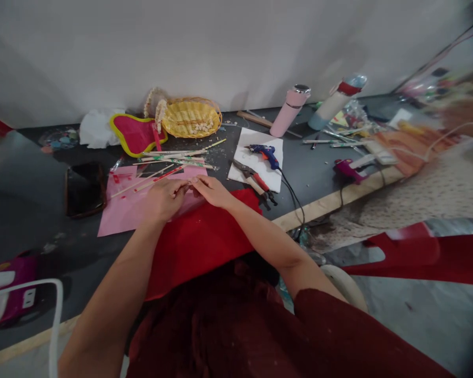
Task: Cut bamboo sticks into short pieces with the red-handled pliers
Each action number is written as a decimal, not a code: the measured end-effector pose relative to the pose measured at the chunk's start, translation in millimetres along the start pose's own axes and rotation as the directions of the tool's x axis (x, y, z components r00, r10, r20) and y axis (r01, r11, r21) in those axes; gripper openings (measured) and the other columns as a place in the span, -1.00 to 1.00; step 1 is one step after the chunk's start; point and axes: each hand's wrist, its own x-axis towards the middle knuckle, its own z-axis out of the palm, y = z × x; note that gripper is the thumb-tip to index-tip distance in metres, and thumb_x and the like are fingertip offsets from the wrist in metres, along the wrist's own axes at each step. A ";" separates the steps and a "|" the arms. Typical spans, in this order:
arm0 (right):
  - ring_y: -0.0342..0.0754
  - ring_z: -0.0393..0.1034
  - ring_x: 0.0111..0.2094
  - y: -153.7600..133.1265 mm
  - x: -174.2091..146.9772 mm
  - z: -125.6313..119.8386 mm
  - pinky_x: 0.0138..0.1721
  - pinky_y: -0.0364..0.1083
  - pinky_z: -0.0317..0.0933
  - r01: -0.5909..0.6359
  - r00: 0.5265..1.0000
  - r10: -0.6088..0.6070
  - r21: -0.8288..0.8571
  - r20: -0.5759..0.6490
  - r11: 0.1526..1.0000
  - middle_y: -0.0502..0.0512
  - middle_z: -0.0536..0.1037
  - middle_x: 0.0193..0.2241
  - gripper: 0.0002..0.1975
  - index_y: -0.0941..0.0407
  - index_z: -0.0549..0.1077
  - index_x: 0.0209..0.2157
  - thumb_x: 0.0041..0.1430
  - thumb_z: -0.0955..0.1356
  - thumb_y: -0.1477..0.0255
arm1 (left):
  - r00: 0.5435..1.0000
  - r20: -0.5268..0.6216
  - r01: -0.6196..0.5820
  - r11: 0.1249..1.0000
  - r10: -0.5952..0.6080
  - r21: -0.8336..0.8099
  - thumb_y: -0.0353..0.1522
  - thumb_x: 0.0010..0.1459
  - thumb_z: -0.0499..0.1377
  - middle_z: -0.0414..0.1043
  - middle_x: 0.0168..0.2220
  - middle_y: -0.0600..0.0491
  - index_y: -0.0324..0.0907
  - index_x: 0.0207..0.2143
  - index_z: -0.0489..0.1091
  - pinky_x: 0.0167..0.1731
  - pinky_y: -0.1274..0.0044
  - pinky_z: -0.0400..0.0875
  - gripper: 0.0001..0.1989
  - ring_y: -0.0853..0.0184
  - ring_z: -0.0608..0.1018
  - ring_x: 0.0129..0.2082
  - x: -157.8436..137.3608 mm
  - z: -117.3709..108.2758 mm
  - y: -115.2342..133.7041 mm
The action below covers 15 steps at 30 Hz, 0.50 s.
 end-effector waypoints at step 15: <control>-0.22 0.24 -0.47 9.7 1.2 -3.7 -0.40 -0.21 0.12 0.010 0.996 -0.022 0.139 0.084 0.990 -0.03 0.41 -0.49 -0.63 0.14 0.37 -0.37 0.33 0.20 0.15 | 0.995 0.008 -0.101 0.993 0.101 0.066 -0.29 0.23 0.10 0.61 -0.29 0.01 -0.08 -0.23 0.55 -0.23 0.43 0.43 -0.78 0.22 0.59 -0.30 -0.8 2.8 -3.0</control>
